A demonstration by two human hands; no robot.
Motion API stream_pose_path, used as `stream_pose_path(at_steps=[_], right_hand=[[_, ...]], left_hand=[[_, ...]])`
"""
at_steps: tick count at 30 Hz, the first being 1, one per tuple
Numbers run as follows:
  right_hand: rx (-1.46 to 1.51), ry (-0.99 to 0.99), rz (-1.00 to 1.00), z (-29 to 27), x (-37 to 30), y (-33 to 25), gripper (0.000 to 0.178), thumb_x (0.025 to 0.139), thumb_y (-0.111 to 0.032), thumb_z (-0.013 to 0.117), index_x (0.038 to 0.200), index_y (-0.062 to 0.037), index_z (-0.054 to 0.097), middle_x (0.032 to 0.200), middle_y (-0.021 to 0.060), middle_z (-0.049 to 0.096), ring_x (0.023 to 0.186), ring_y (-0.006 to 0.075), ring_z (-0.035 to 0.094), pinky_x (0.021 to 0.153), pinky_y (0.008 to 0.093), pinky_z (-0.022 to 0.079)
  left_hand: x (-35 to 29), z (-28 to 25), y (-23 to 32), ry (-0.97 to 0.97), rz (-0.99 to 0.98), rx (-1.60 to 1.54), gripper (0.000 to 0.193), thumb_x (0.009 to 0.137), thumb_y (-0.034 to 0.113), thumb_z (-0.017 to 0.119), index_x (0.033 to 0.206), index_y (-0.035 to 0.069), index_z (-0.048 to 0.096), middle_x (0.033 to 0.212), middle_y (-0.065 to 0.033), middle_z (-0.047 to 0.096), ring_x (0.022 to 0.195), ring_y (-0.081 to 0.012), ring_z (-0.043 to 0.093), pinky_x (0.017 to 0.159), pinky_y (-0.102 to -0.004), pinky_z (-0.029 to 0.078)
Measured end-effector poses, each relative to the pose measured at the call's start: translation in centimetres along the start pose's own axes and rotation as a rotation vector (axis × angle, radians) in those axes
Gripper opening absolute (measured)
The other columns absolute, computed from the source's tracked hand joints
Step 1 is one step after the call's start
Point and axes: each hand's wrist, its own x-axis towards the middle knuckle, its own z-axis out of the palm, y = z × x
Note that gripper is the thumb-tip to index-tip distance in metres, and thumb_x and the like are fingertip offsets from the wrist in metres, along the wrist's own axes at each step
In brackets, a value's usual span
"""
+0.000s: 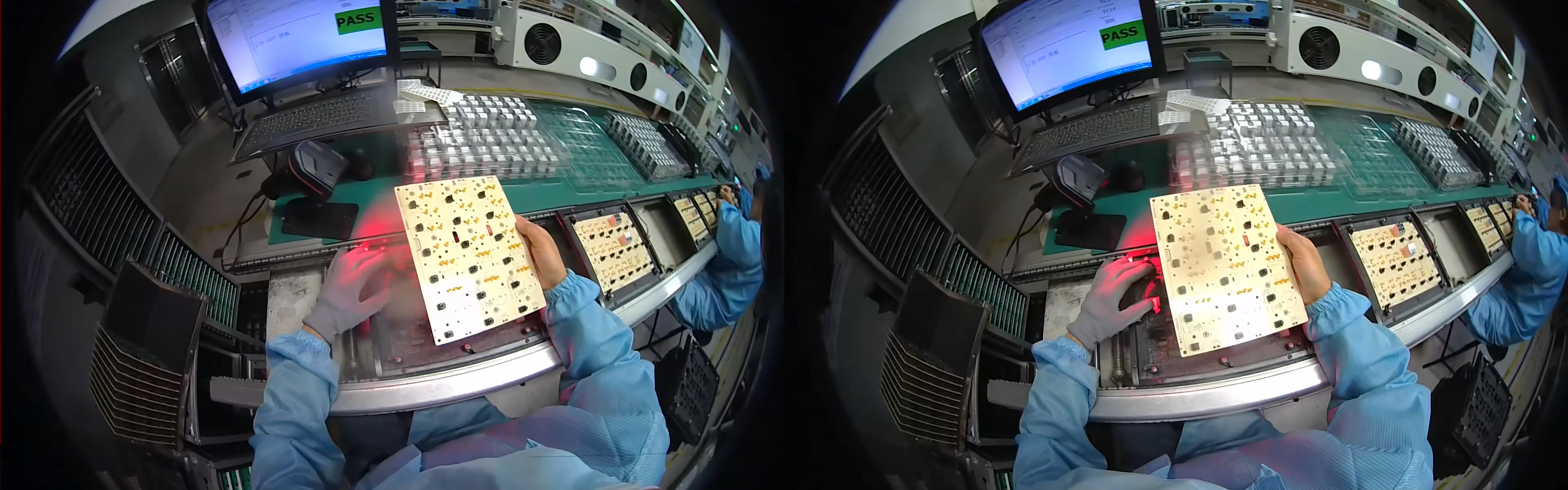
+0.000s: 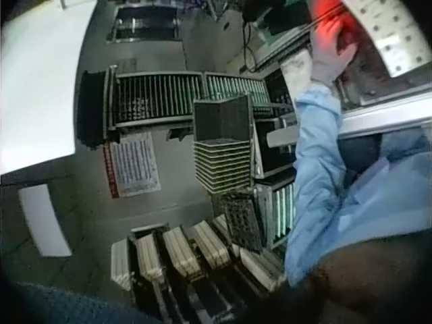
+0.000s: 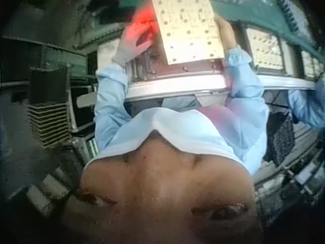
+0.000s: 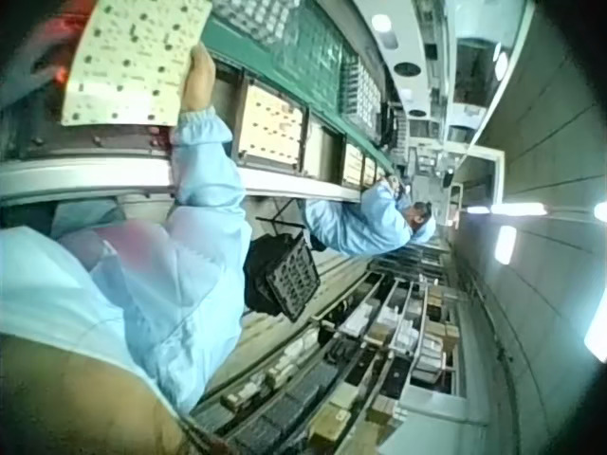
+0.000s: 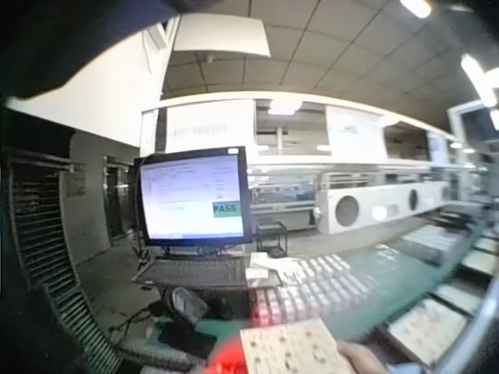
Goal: The person repeatedly places a metal frame onto a conveyor track, mounts a circuit board into the frame, inserts electronic components into the board by hand, and pushes the assembled fixture down the line.
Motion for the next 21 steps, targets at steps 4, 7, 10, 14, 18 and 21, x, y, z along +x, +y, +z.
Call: stream_pose_path(at_steps=[4, 7, 10, 14, 18, 21], right_hand=[[-0.089, 0.075, -0.034, 1.8, -0.6, -0.4, 0.041, 0.098, -0.021, 0.039, 0.131, 0.0023, 0.046, 0.124, 0.0142, 0.057, 0.106, 0.0206, 0.059, 0.094, 0.0342, 0.047], [-0.13, 0.128, -0.096, 3.0, 0.3, 0.3, 0.035, 0.095, -0.021, 0.043, 0.117, 0.0004, 0.059, 0.11, 0.0106, 0.065, 0.098, 0.0192, 0.061, 0.089, 0.0322, 0.047], [-0.095, 0.159, -0.119, -0.4, 3.3, 1.8, 0.035, 0.097, -0.023, 0.046, 0.116, 0.0041, 0.057, 0.106, 0.01, 0.065, 0.092, 0.0159, 0.063, 0.084, 0.0303, 0.05], [0.011, 0.165, -0.103, 0.3, 1.8, 0.7, 0.034, 0.096, -0.023, 0.046, 0.112, 0.004, 0.059, 0.102, 0.0106, 0.066, 0.086, 0.0158, 0.065, 0.077, 0.0302, 0.053], [-0.072, 0.157, -0.082, -0.2, 2.2, 1.1, 0.035, 0.095, -0.024, 0.046, 0.112, 0.004, 0.058, 0.1, 0.0119, 0.066, 0.081, 0.0165, 0.066, 0.074, 0.0316, 0.054], [-0.047, 0.146, -0.068, -0.3, 2.3, 1.2, 0.035, 0.095, -0.024, 0.046, 0.112, 0.0039, 0.058, 0.099, 0.0119, 0.067, 0.081, 0.0163, 0.067, 0.074, 0.0317, 0.054]], left_hand=[[0.1, 0.6, -0.1, -0.006, 0.069, 0.075, 0.055, 0.074, 0.015, 0.07, 0.125, 0.007, 0.053, 0.125, -0.0153, 0.053, 0.121, -0.0321, 0.045, 0.106, -0.0433, 0.034], [-1.1, 0.7, -1.3, -0.014, 0.036, 0.026, 0.057, 0.072, 0.009, 0.063, 0.127, 0.009, 0.052, 0.124, -0.0131, 0.054, 0.124, -0.0312, 0.044, 0.111, -0.0503, 0.023], [0.0, -0.1, -0.4, -0.069, 0.034, 0.032, 0.058, 0.071, 0.001, 0.057, 0.128, 0.008, 0.052, 0.125, -0.0127, 0.053, 0.126, -0.0304, 0.042, 0.114, -0.0506, 0.018], [0.7, -0.2, -1.2, -0.104, 0.039, 0.017, 0.061, 0.069, -0.002, 0.054, 0.128, 0.006, 0.051, 0.127, -0.0129, 0.05, 0.128, -0.0293, 0.039, 0.114, -0.0469, 0.019], [-0.1, -0.3, -2.1, -0.071, -0.008, -0.046, 0.059, 0.073, -0.004, 0.052, 0.131, 0.003, 0.047, 0.128, -0.0149, 0.048, 0.125, -0.0286, 0.041, 0.108, -0.0379, 0.032], [-0.2, 0.0, -2.4, -0.068, -0.064, -0.119, 0.051, 0.079, -0.002, 0.054, 0.13, 0.003, 0.048, 0.128, -0.0144, 0.049, 0.124, -0.027, 0.044, 0.107, -0.0365, 0.032]])
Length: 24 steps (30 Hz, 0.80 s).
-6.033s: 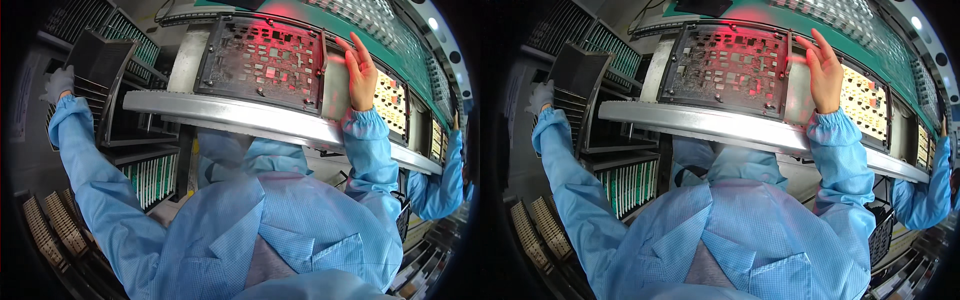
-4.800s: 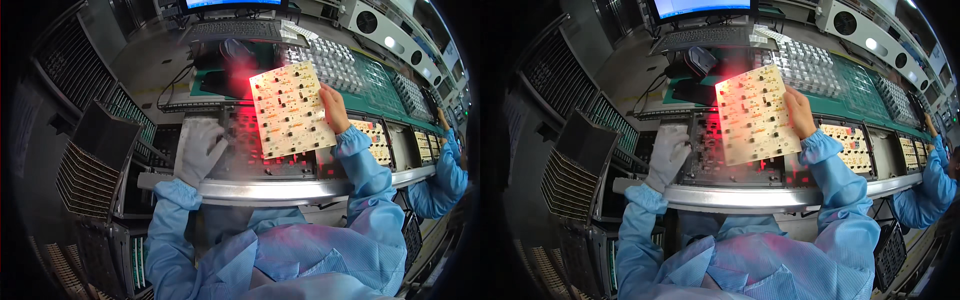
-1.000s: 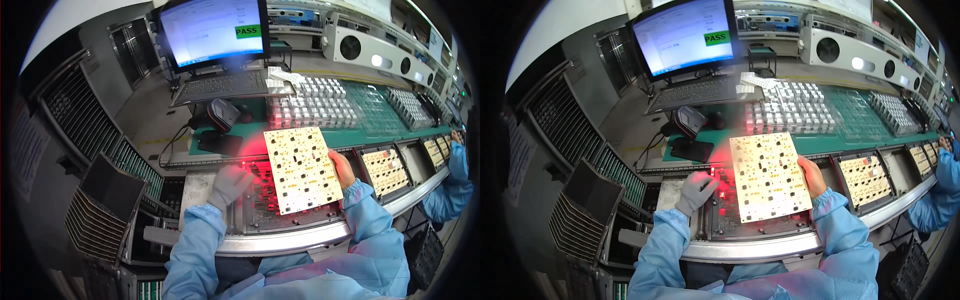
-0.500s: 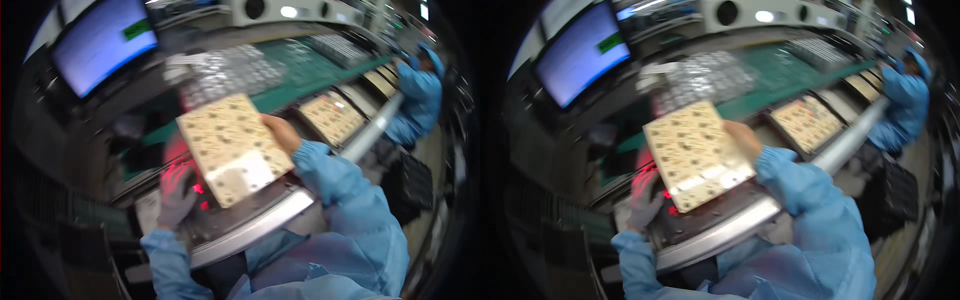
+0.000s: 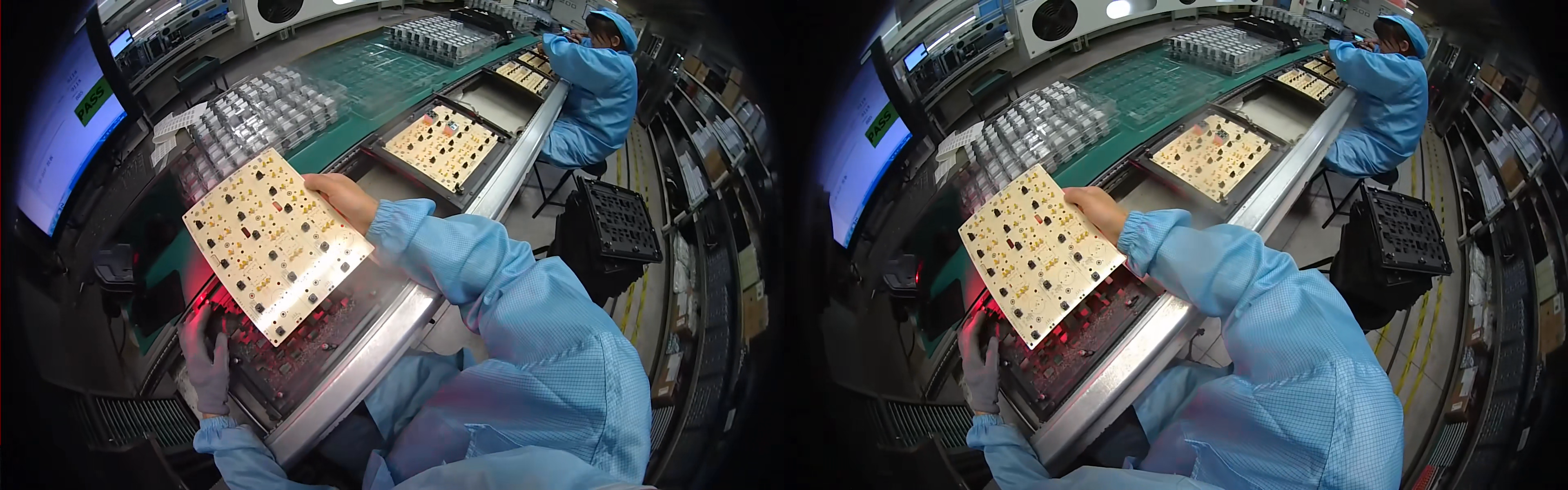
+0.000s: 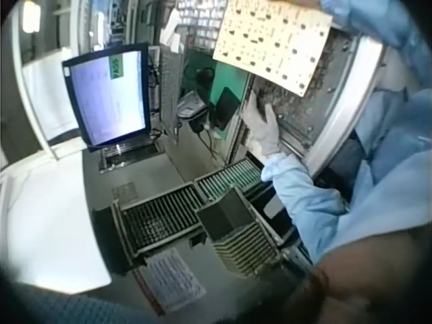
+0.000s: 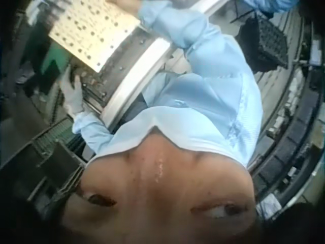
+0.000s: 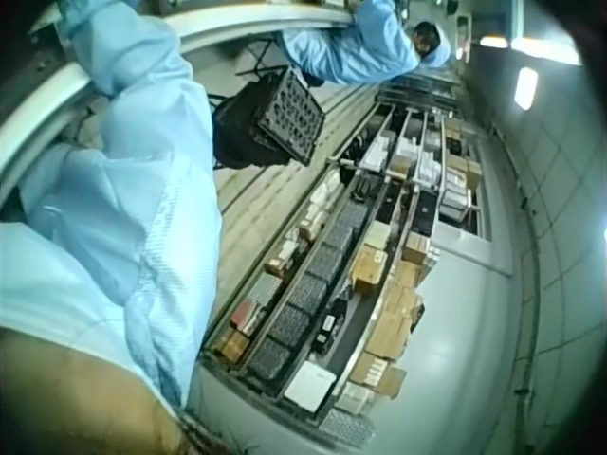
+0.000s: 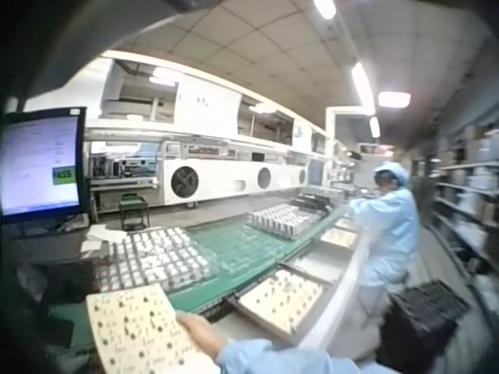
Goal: The person repeatedly places a metal frame onto a conveyor track, mounts a circuit board into the frame, inserts electronic components into the board by hand, and pushes the assembled fixture down the line.
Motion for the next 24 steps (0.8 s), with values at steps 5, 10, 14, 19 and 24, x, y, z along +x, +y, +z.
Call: stream_pose_path(at_steps=[5, 10, 14, 19, 24], right_hand=[[-0.038, 0.057, -0.01, 0.0, 1.5, 1.9, 0.032, 0.094, -0.022, 0.047, 0.109, 0.0022, 0.062, 0.1, 0.0096, 0.067, 0.08, 0.017, 0.066, 0.075, 0.031, 0.053], [-0.05, -0.03, -0.026, -3.0, 0.1, 1.1, 0.037, 0.096, -0.023, 0.041, 0.12, 0.0022, 0.056, 0.111, 0.0119, 0.064, 0.096, 0.0197, 0.064, 0.088, 0.033, 0.05], [0.105, -0.106, 0.059, -4.4, -0.1, 1.2, 0.04, 0.097, -0.025, 0.041, 0.125, 0.0018, 0.052, 0.115, 0.0122, 0.063, 0.098, 0.0195, 0.064, 0.088, 0.0333, 0.051], [0.061, -0.109, 0.093, -4.9, -0.3, 1.0, 0.042, 0.098, -0.028, 0.041, 0.125, 0.0021, 0.051, 0.115, 0.0121, 0.063, 0.099, 0.0204, 0.064, 0.089, 0.0345, 0.05], [0.079, -0.05, 0.101, -5.3, -0.2, 0.5, 0.037, 0.098, -0.025, 0.042, 0.118, 0.0044, 0.054, 0.109, 0.0133, 0.064, 0.092, 0.02, 0.065, 0.082, 0.0338, 0.052]], left_hand=[[-0.9, -0.3, -0.1, 0.018, -0.041, 0.016, 0.044, 0.083, 0.004, 0.061, 0.126, 0.004, 0.053, 0.125, -0.0132, 0.051, 0.118, -0.0262, 0.048, 0.103, -0.0354, 0.036], [-0.1, 2.2, 1.2, 0.135, 0.063, 0.06, 0.028, 0.075, 0.016, 0.072, 0.101, 0.009, 0.064, 0.108, -0.0099, 0.06, 0.11, -0.0292, 0.051, 0.095, -0.0396, 0.042], [-0.4, 2.9, 1.3, 0.109, 0.037, 0.069, 0.016, 0.075, 0.018, 0.072, 0.085, 0.008, 0.065, 0.11, -0.0089, 0.061, 0.113, -0.0295, 0.05, 0.099, -0.0408, 0.038], [-0.6, 3.4, 1.5, 0.15, 0.038, 0.071, 0.015, 0.076, 0.019, 0.071, 0.082, 0.008, 0.064, 0.111, -0.0083, 0.061, 0.114, -0.0291, 0.05, 0.1, -0.0412, 0.037], [0.1, 4.1, 0.9, 0.179, 0.077, 0.023, 0.013, 0.077, 0.02, 0.069, 0.081, 0.009, 0.064, 0.107, -0.0064, 0.062, 0.109, -0.0272, 0.052, 0.1, -0.0412, 0.036]])
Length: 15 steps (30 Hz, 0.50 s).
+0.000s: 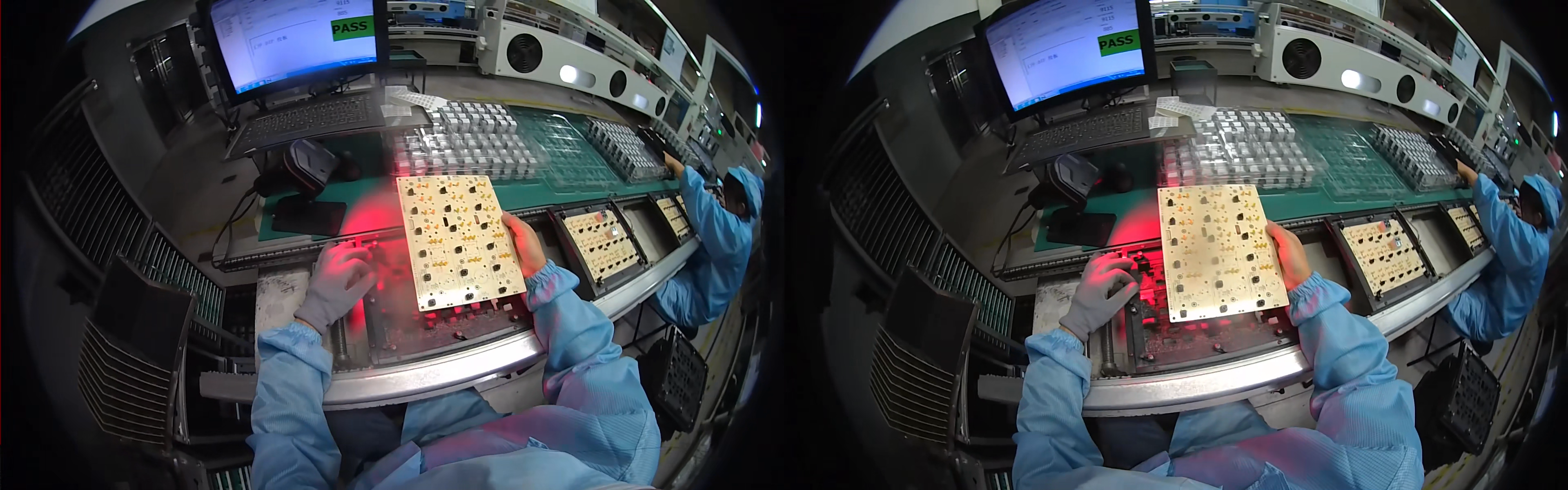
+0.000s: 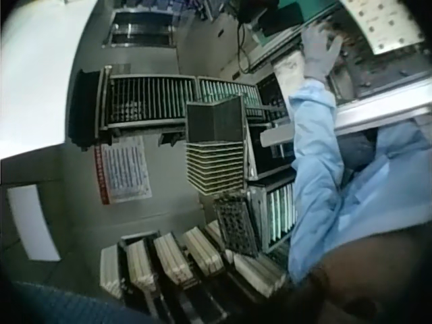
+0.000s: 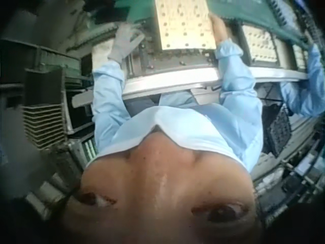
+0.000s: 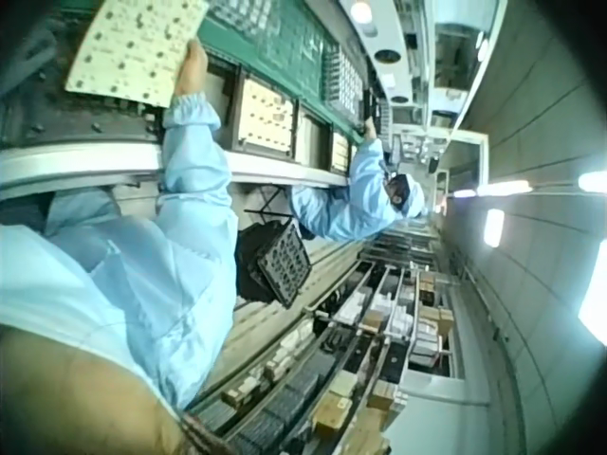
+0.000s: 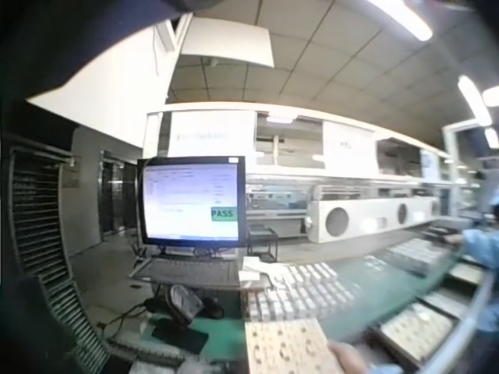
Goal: The person repeatedly places a metal frame onto a conveyor track, mounts a circuit board into the frame, inserts electronic components into the board by hand, and pushes the assembled fixture down the line.
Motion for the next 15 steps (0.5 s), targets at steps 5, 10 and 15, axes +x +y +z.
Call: stream_pose_path(at_steps=[5, 10, 15], right_hand=[[-0.023, 0.025, 0.01, 0.27, 0.13, -0.35, 0.037, 0.098, -0.025, 0.043, 0.12, 0.004, 0.053, 0.111, 0.0125, 0.064, 0.093, 0.0202, 0.065, 0.084, 0.034, 0.052], [-0.047, 0.01, -0.004, -0.14, 0.37, -0.4, 0.038, 0.098, -0.025, 0.043, 0.122, 0.0035, 0.053, 0.112, 0.012, 0.064, 0.094, 0.02, 0.065, 0.084, 0.0344, 0.052], [-0.007, -0.045, 0.008, 0.77, 0.21, -0.79, 0.04, 0.098, -0.026, 0.043, 0.124, 0.0035, 0.051, 0.114, 0.0125, 0.063, 0.097, 0.0206, 0.064, 0.085, 0.0352, 0.052]], left_hand=[[0.45, 0.01, 0.08, -0.029, 0.015, 0.009, 0.014, 0.08, 0.025, 0.066, 0.078, 0.01, 0.065, 0.105, -0.0015, 0.062, 0.109, -0.0228, 0.052, 0.103, -0.0424, 0.033], [0.73, 0.0, 0.26, -0.075, -0.016, 0.039, 0.017, 0.082, 0.029, 0.063, 0.082, 0.012, 0.067, 0.109, -0.0015, 0.061, 0.112, -0.0225, 0.051, 0.112, -0.0473, 0.021], [0.68, -0.31, 0.16, -0.098, -0.034, 0.031, 0.017, 0.082, 0.03, 0.063, 0.083, 0.014, 0.067, 0.11, -0.0019, 0.061, 0.114, -0.0232, 0.05, 0.113, -0.0492, 0.019]])
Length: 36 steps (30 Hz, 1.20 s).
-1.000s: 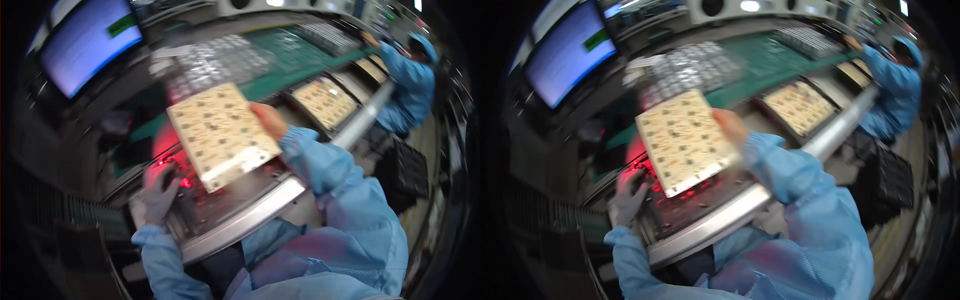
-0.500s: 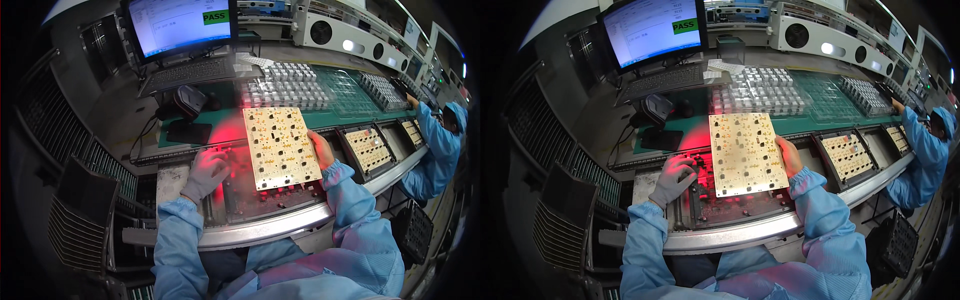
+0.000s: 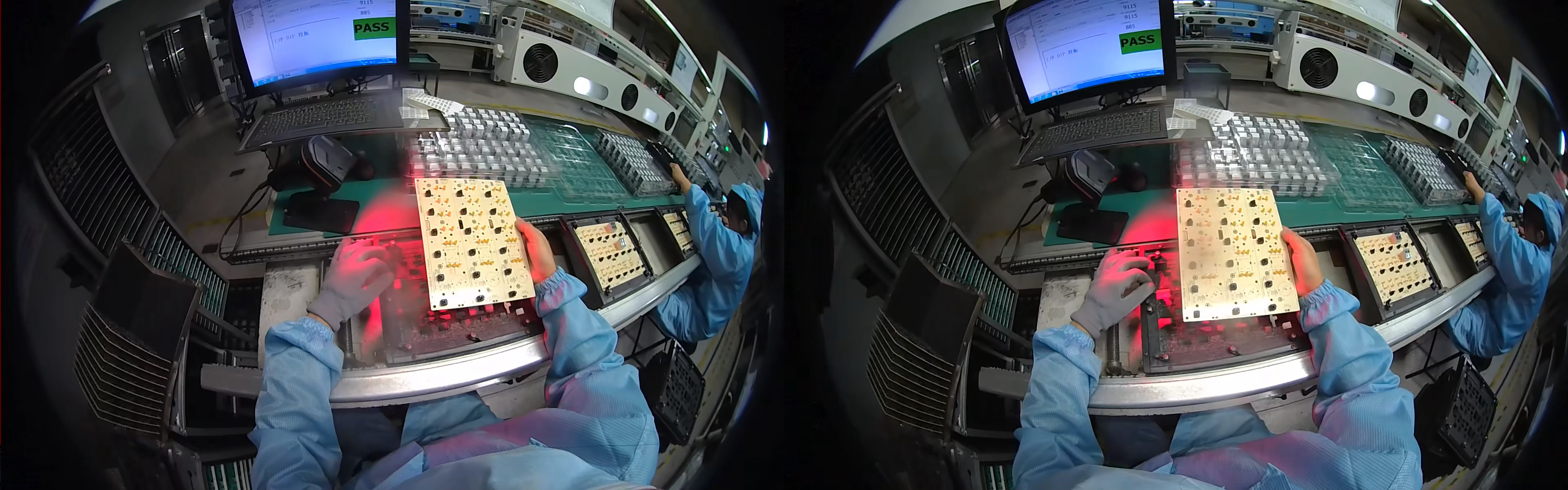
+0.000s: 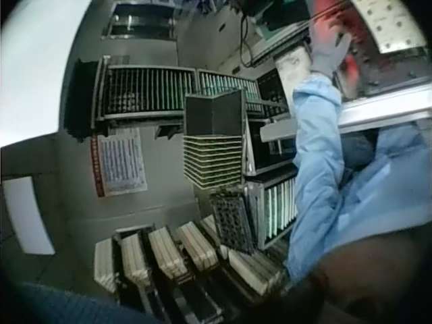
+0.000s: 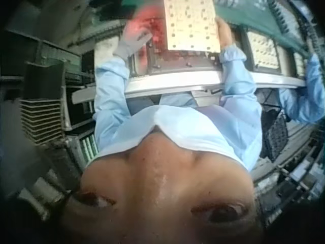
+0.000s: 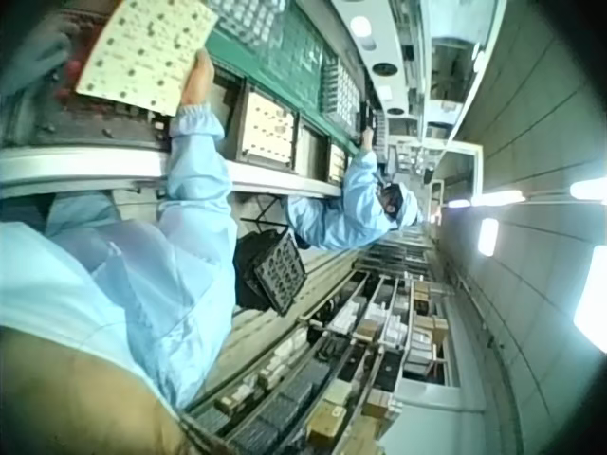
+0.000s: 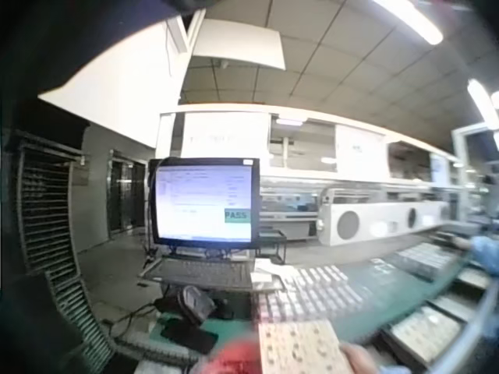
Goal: The person repeatedly places a metal frame onto a conveyor track, mounts a circuit board into the frame, inserts electronic components into the board by hand, and pushes the assembled fixture down the line.
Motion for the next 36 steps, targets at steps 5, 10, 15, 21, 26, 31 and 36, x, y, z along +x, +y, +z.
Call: stream_pose_path(at_steps=[5, 10, 15, 21, 26, 31, 36], right_hand=[[0.043, -0.003, 0.01, -0.2, 0.1, 0.0, 0.041, 0.098, -0.026, 0.042, 0.125, 0.0039, 0.05, 0.115, 0.0131, 0.063, 0.097, 0.0209, 0.064, 0.086, 0.0354, 0.052], [0.056, -0.013, -0.003, -0.1, 0.1, 0.2, 0.041, 0.099, -0.025, 0.042, 0.125, 0.0045, 0.05, 0.115, 0.0137, 0.062, 0.098, 0.0213, 0.064, 0.086, 0.0354, 0.052], [0.055, -0.015, -0.004, 0.2, 0.2, 0.4, 0.041, 0.099, -0.025, 0.041, 0.126, 0.0047, 0.049, 0.117, 0.0135, 0.062, 0.098, 0.0214, 0.064, 0.086, 0.0349, 0.052], [0.015, -0.005, -0.004, 1.0, 0.1, 0.4, 0.042, 0.099, -0.025, 0.04, 0.127, 0.0046, 0.048, 0.117, 0.0131, 0.062, 0.098, 0.0215, 0.064, 0.086, 0.0343, 0.052], [-0.006, -0.002, -0.004, 1.8, -0.3, 0.0, 0.042, 0.099, -0.025, 0.039, 0.127, 0.0042, 0.048, 0.117, 0.013, 0.062, 0.098, 0.0214, 0.064, 0.086, 0.0343, 0.052], [0.007, 0.007, 0.011, 1.0, 0.0, 0.1, 0.041, 0.098, -0.025, 0.04, 0.125, 0.0037, 0.049, 0.117, 0.013, 0.061, 0.098, 0.0213, 0.063, 0.086, 0.0345, 0.052], [0.001, 0.033, 0.025, 1.6, -0.2, 0.0, 0.039, 0.098, -0.024, 0.04, 0.125, 0.0032, 0.049, 0.118, 0.0128, 0.061, 0.099, 0.021, 0.063, 0.086, 0.0337, 0.051]], left_hand=[[0.0, -0.3, -0.6, -0.015, 0.026, 0.077, 0.015, 0.08, 0.029, 0.064, 0.081, 0.014, 0.067, 0.11, -0.0014, 0.06, 0.116, -0.0243, 0.048, 0.112, -0.052, 0.019], [-0.2, -1.8, -1.5, 0.039, 0.008, 0.191, 0.015, 0.075, 0.024, 0.069, 0.071, 0.01, 0.064, 0.095, -0.0017, 0.061, 0.111, -0.0262, 0.052, 0.111, -0.0579, 0.02], [-1.3, -2.8, -3.4, 0.147, -0.075, 0.314, 0.018, 0.071, 0.019, 0.068, 0.062, 0.007, 0.058, 0.094, -0.0038, 0.062, 0.099, -0.0279, 0.053, 0.106, -0.0511, 0.029], [-1.7, -3.1, -3.7, 0.188, 0.017, 0.246, 0.017, 0.072, 0.018, 0.069, 0.062, 0.008, 0.058, 0.095, -0.0037, 0.062, 0.099, -0.0283, 0.051, 0.093, -0.0401, 0.038], [-1.6, -3.5, -3.0, 0.178, -0.015, 0.198, 0.018, 0.074, 0.019, 0.069, 0.065, 0.008, 0.059, 0.098, -0.0041, 0.061, 0.102, -0.0289, 0.051, 0.094, -0.0406, 0.038], [-1.7, -3.9, -2.6, 0.169, -0.026, 0.198, 0.016, 0.075, 0.02, 0.069, 0.07, 0.008, 0.061, 0.101, -0.006, 0.06, 0.103, -0.0294, 0.051, 0.094, -0.0413, 0.038], [-1.8, -4.4, -2.6, 0.153, -0.086, 0.132, 0.019, 0.077, 0.029, 0.067, 0.074, 0.01, 0.064, 0.105, -0.0066, 0.061, 0.109, -0.0273, 0.051, 0.106, -0.0458, 0.029]])
